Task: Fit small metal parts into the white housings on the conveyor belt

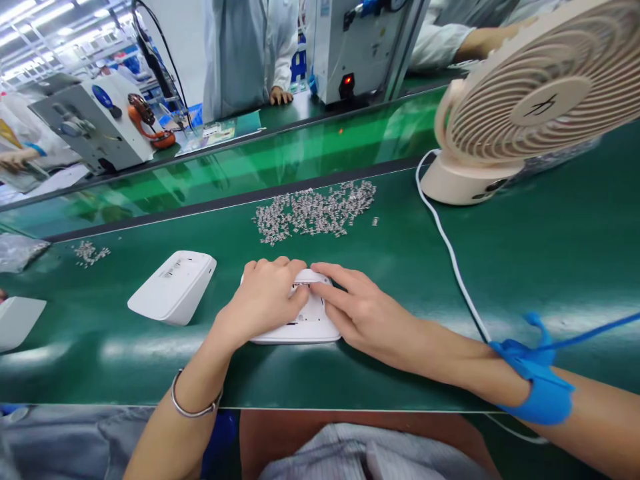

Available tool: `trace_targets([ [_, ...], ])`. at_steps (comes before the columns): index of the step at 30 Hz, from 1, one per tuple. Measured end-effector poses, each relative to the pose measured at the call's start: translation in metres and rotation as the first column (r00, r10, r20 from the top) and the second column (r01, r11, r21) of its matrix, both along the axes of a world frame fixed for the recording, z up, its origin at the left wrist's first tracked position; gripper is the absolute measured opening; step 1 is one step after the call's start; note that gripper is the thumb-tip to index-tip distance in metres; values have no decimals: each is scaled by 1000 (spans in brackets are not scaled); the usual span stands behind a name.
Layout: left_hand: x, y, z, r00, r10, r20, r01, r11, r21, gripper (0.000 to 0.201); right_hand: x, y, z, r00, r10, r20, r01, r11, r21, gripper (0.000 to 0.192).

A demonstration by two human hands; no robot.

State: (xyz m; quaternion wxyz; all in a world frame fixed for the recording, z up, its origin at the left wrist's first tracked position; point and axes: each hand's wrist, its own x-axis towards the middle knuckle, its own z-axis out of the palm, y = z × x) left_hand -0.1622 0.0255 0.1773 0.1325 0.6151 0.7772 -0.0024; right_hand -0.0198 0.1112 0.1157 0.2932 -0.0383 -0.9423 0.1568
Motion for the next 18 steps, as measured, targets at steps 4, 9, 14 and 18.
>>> trace_targets([
  [4,1,2,-1,999,20,-33,-20,1000,-7,33,-1,2,1,999,28,40,-30,999,40,32],
  [9,1,4,0,998,28,-52,-28,1000,3,32,-6,10,-1,991,7,-135,-58,923,-380,21],
  [14,2,4,0,998,28,-60,-28,1000,-3,32,-15,10,-5,993,-78,-90,14,828,-561,15],
  [18,2,3,1,998,30,-48,-30,1000,-3,33,-17,11,-9,994,-82,-73,26,823,-568,17],
])
